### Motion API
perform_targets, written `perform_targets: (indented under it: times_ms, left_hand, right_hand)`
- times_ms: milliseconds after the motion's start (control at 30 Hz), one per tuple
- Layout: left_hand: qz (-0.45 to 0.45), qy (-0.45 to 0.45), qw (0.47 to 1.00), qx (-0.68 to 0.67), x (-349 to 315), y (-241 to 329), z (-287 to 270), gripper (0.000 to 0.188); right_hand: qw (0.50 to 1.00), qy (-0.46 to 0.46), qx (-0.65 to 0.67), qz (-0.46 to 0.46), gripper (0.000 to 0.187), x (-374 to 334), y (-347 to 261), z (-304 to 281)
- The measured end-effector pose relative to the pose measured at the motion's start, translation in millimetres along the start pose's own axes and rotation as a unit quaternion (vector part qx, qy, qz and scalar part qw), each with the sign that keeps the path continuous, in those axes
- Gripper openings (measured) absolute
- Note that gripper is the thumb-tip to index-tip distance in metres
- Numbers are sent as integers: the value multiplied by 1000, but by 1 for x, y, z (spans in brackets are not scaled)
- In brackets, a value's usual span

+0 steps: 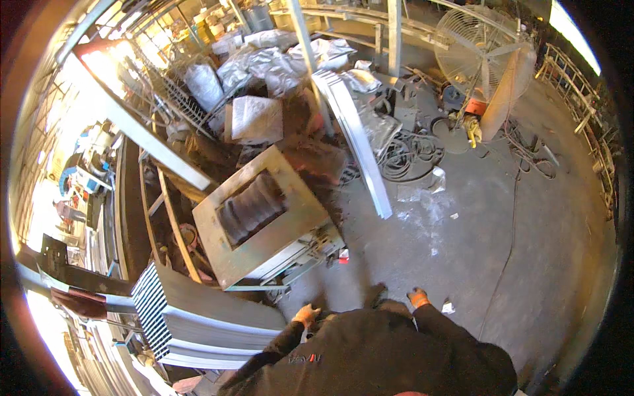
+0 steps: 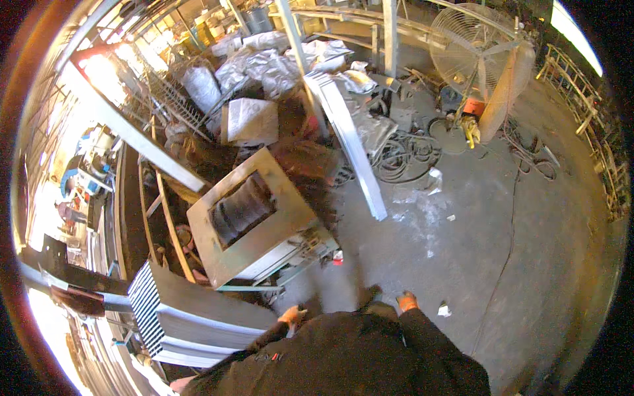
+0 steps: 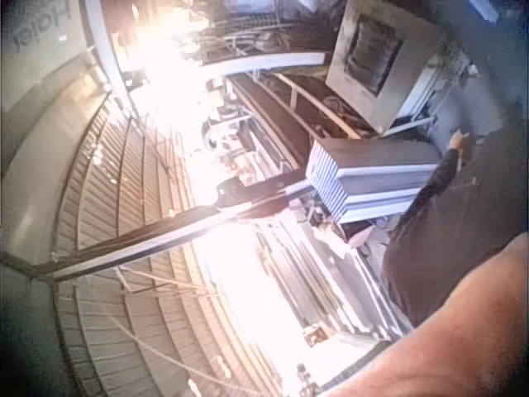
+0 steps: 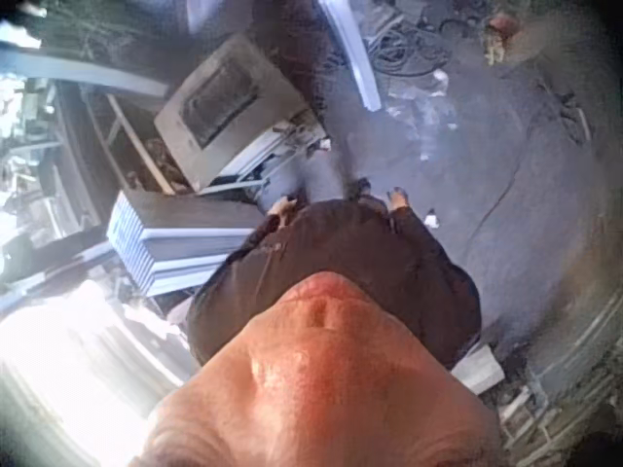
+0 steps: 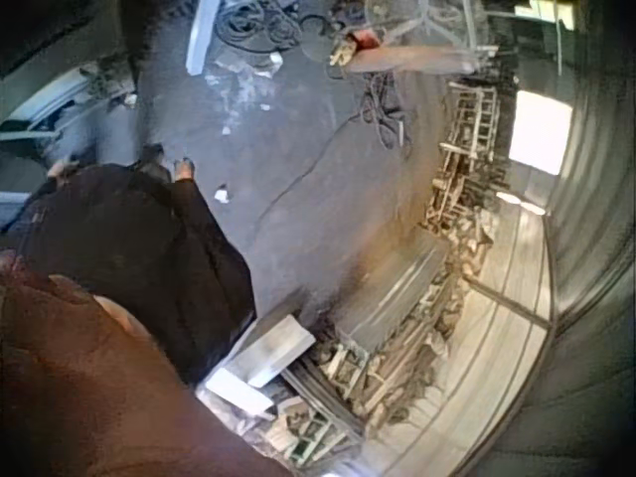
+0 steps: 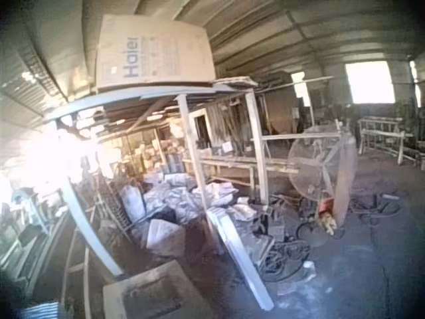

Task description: The person repeatedly picks up long metal profiles, rubs their surfaces on a stationary machine, and stacks them upright. The person handles the profiles one at a time and places them in a growing vertical stack.

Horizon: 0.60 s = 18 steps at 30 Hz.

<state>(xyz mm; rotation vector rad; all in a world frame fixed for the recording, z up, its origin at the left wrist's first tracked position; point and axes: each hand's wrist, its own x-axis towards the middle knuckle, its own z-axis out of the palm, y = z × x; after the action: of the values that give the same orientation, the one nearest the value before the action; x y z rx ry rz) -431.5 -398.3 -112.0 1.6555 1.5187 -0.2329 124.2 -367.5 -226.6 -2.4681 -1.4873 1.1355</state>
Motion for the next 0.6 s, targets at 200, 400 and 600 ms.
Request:
perform_targets:
  times_ms: [200, 400, 600]
  left_hand:
    - [207, 105, 970, -77, 178, 236, -141, 51]
    - [217, 161, 959, 89, 336, 358, -302, 74]
    - [91, 295, 947, 85, 502, 414, -491, 80]
  right_hand:
    - [994, 84, 19, 74, 38, 51, 145, -109]
    - [877, 151, 421, 175, 16, 65, 180, -143]
    - [853, -26, 488, 181, 31, 52, 122, -156]
